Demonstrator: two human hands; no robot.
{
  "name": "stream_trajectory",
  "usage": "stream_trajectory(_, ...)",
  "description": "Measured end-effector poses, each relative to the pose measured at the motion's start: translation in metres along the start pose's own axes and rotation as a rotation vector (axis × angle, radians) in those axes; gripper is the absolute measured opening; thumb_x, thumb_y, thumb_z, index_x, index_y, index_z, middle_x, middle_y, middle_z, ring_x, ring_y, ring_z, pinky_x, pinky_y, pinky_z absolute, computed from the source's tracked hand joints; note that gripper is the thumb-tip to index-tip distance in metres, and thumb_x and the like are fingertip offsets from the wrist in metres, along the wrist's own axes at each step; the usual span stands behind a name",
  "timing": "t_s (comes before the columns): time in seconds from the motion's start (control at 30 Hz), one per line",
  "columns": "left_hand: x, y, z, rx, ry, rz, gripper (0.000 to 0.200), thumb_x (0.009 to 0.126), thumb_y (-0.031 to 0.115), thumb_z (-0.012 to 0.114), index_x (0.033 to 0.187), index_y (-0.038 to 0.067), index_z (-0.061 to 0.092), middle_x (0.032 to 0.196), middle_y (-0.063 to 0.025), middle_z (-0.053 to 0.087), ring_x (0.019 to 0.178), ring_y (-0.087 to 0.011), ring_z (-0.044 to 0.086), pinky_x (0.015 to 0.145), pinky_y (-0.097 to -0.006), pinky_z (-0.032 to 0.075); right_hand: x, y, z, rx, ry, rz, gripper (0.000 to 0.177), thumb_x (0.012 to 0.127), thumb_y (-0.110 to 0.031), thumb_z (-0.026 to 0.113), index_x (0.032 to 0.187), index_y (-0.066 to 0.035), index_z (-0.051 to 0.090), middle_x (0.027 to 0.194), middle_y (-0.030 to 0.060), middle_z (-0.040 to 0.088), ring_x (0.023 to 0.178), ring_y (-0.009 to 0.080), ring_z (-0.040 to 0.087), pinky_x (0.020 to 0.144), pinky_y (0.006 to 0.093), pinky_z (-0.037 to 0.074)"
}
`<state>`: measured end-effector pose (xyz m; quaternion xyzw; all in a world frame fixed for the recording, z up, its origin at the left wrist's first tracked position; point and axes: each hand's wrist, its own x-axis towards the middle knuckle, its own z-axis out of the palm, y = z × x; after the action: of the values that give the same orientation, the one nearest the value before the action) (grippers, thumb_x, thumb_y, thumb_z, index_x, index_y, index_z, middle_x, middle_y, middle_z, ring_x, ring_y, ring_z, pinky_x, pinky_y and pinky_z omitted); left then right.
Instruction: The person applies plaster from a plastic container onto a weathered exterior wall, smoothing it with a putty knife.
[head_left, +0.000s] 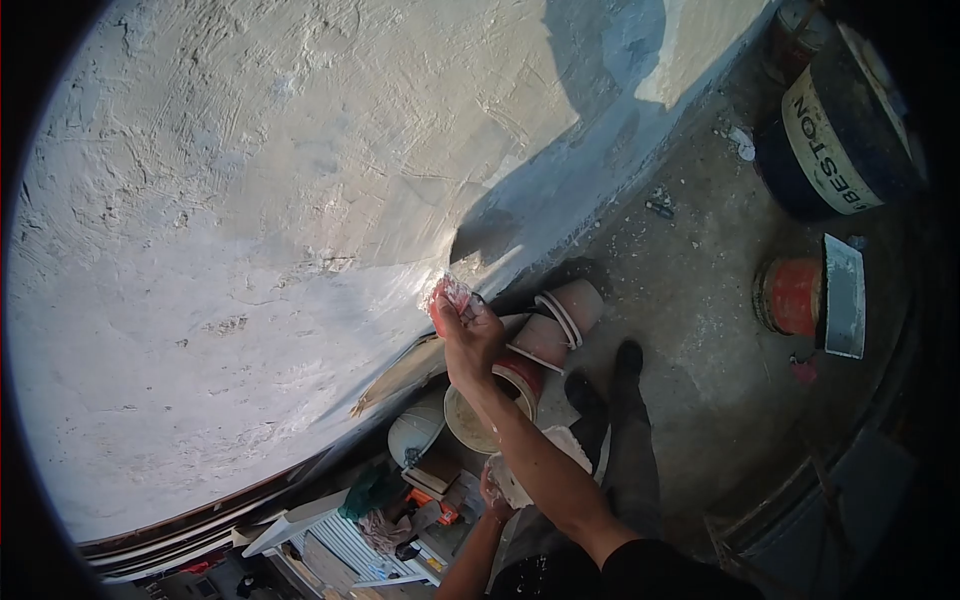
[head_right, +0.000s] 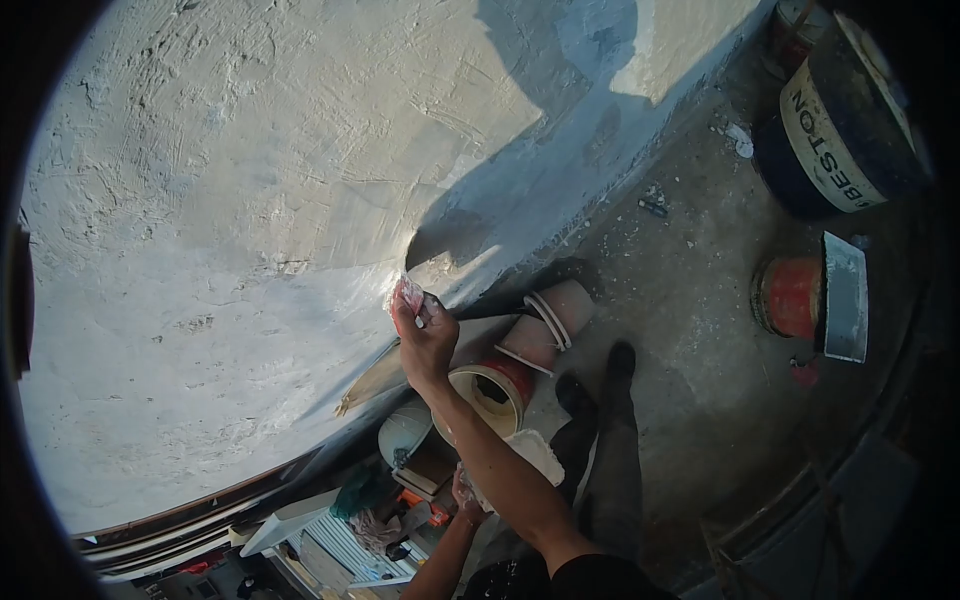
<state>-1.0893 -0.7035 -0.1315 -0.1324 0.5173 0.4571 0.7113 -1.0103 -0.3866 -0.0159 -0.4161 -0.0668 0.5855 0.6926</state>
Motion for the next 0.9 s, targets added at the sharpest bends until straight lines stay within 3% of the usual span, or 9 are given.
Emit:
stream_trajectory(0.1, 0.005, -0.005, -0.009, -0.016, -0.027, 0.020, 0.052, 0.096, 0.044, 0.031, 0.131, 0.011, 0.048, 0.127, -0.0080, 0.057, 0.114, -0.0271, 0.056, 0.100, -0.0446, 0.042, -0.014, 0.005, -0.005, 0.071, 0.035, 0.001, 0.015, 0.089, -0.006, 0.061, 0.097, 0.006, 0.063, 0.088, 0.0046, 0.065, 0.081, 0.0073, 0.059, 0.073, 0.0219, 0.047)
stream_trajectory(0.2, 0.003, -0.004, 0.000, -0.064, -0.036, -0.013, 0.052, 0.096, 0.044, 0.031, 0.132, 0.010, 0.047, 0.127, -0.0081, 0.056, 0.115, -0.0265, 0.055, 0.100, -0.0438, 0.043, -0.023, 0.011, -0.020, -0.063, 0.070, -0.034, 0.015, 0.089, -0.005, 0.061, 0.098, 0.006, 0.062, 0.090, 0.0069, 0.066, 0.082, 0.0094, 0.060, 0.073, 0.0228, 0.048)
stream_trajectory(0.23, 0.004, -0.005, -0.003, -0.052, -0.023, -0.011, 0.052, 0.096, 0.045, 0.032, 0.131, 0.010, 0.047, 0.126, -0.0081, 0.056, 0.115, -0.0263, 0.055, 0.099, -0.0438, 0.043, -0.020, 0.000, -0.019, 0.094, 0.131, 0.020, 0.016, 0.088, -0.007, 0.062, 0.098, 0.006, 0.061, 0.092, 0.0091, 0.066, 0.082, 0.0120, 0.062, 0.074, 0.0245, 0.049)
stream_trajectory(0.33, 0.007, -0.005, -0.011, 0.040, 0.003, 0.006, 0.055, 0.093, 0.049, 0.036, 0.131, 0.011, 0.049, 0.127, -0.0086, 0.056, 0.117, -0.0278, 0.054, 0.101, -0.0444, 0.041, 0.011, 0.035, -0.051, -0.057, 0.316, -0.004, 0.020, 0.087, -0.011, 0.065, 0.098, 0.005, 0.061, 0.093, 0.0097, 0.066, 0.083, 0.0139, 0.063, 0.075, 0.0258, 0.049)
stream_trajectory(0.43, 0.006, -0.004, -0.011, 0.115, 0.028, 0.031, 0.057, 0.091, 0.051, 0.038, 0.131, 0.012, 0.049, 0.128, -0.0089, 0.056, 0.118, -0.0286, 0.053, 0.102, -0.0454, 0.040, 0.034, 0.052, -0.057, -0.083, 0.333, 0.059, 0.022, 0.086, -0.012, 0.066, 0.099, 0.005, 0.062, 0.094, 0.0098, 0.066, 0.083, 0.0137, 0.062, 0.075, 0.0255, 0.048)
stream_trajectory(0.57, 0.001, -0.002, 0.000, 0.094, 0.059, 0.018, 0.054, 0.092, 0.049, 0.037, 0.129, 0.011, 0.050, 0.124, -0.0076, 0.058, 0.112, -0.0268, 0.057, 0.097, -0.0441, 0.045, 0.032, 0.045, -0.048, -0.059, 0.242, 0.050, 0.022, 0.087, -0.011, 0.065, 0.101, 0.005, 0.062, 0.096, 0.0087, 0.066, 0.083, 0.0126, 0.061, 0.075, 0.0248, 0.048)
stream_trajectory(0.9, -0.001, -0.003, 0.001, 0.090, 0.060, -0.019, 0.056, 0.092, 0.051, 0.037, 0.130, 0.013, 0.050, 0.128, -0.0087, 0.056, 0.119, -0.0291, 0.052, 0.102, -0.0451, 0.040, 0.024, 0.021, -0.036, 0.144, 0.122, 0.123, 0.018, 0.088, -0.005, 0.063, 0.103, 0.004, 0.061, 0.097, 0.0055, 0.064, 0.086, 0.0102, 0.059, 0.078, 0.0224, 0.047)
